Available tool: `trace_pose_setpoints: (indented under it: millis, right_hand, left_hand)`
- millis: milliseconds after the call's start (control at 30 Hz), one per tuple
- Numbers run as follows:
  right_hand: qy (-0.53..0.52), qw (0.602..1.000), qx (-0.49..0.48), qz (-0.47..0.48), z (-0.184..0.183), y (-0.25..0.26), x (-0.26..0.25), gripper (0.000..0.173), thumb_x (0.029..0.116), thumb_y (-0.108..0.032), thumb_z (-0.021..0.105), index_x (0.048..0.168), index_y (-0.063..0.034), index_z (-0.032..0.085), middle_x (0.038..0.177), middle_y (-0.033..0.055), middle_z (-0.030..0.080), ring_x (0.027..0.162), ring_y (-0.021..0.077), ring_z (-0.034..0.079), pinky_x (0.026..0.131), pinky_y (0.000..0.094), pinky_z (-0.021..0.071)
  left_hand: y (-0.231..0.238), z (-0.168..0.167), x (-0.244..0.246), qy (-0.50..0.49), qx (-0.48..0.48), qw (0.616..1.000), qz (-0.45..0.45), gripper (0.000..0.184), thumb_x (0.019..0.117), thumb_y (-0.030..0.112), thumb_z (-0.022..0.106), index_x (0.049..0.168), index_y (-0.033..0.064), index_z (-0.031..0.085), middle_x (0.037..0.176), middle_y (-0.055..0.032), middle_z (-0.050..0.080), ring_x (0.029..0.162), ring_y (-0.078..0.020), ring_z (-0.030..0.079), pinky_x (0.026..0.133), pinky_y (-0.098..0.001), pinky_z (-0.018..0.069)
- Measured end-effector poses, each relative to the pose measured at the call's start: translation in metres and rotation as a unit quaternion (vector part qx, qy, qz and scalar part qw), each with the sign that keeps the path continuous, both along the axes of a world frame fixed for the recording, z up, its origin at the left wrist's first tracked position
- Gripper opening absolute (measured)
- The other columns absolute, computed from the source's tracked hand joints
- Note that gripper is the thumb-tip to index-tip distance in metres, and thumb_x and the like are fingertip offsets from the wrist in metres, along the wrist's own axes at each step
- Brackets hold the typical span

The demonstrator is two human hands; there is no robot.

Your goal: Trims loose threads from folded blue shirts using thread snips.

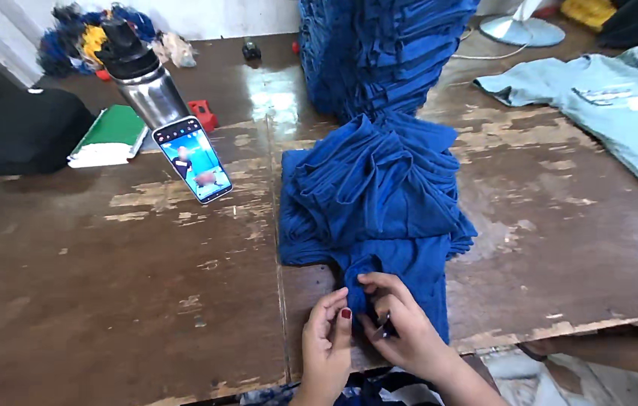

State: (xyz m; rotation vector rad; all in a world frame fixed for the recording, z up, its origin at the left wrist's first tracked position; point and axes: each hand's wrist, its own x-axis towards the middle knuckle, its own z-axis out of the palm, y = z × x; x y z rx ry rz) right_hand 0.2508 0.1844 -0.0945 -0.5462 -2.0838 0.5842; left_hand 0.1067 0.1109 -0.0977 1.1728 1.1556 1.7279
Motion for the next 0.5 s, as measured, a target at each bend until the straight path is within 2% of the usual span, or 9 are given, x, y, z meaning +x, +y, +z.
trace_pose_setpoints:
  millis: [100, 267, 400, 500]
  right_hand:
    - [-0.009, 0.998, 0.064, 0.012, 0.0017, 0.0028, -0.0031, 0.015, 0.0936, -0.007, 0.064, 0.093, -0.0076, 0.049, 0.127, 0.0148, 0.06, 0.114, 0.0181, 0.059, 0.101, 0.0257, 0.0474]
    - [0.01, 0.993, 0.113, 0.013, 0.0002, 0.0026, -0.0011, 0.019, 0.0956, -0.005, 0.067, 0.09, -0.01, 0.05, 0.113, 0.0076, 0.066, 0.107, 0.0176, 0.061, 0.098, 0.0257, 0.0486]
    - [0.044, 0.994, 0.104, 0.011, -0.0014, 0.0029, 0.0004, 0.019, 0.0955, -0.004, 0.068, 0.089, -0.0075, 0.05, 0.104, 0.0085, 0.067, 0.103, 0.0171, 0.065, 0.094, 0.026, 0.0531]
    - [0.047, 0.995, 0.087, 0.012, 0.0006, 0.0018, 0.0013, 0.019, 0.0954, -0.002, 0.067, 0.089, -0.0068, 0.049, 0.1, 0.0087, 0.066, 0.101, 0.016, 0.066, 0.093, 0.0254, 0.0548]
  left_hand:
    - [-0.002, -0.0023, -0.0024, -0.023, 0.004, 0.999, -0.025, 0.039, 0.1018, 0.006, 0.055, 0.137, -0.008, 0.047, 0.112, -0.0031, 0.074, 0.103, -0.0068, 0.07, 0.092, -0.0269, 0.0577]
    - [-0.0038, -0.0039, -0.005, -0.013, 0.024, 0.998, -0.055, 0.056, 0.0956, 0.004, 0.06, 0.145, -0.0097, 0.036, 0.11, -0.0009, 0.073, 0.101, -0.0036, 0.069, 0.09, -0.024, 0.057]
    - [-0.0023, -0.0058, -0.0037, 0.005, 0.034, 0.998, -0.045, 0.054, 0.0896, -0.004, 0.059, 0.141, -0.009, 0.043, 0.108, -0.0014, 0.074, 0.099, -0.0041, 0.069, 0.089, -0.0235, 0.057]
    - [-0.0007, -0.0078, -0.0017, 0.011, 0.032, 0.999, -0.034, 0.049, 0.0877, -0.006, 0.065, 0.135, -0.008, 0.054, 0.109, -0.0049, 0.074, 0.101, -0.007, 0.07, 0.092, -0.0251, 0.0576]
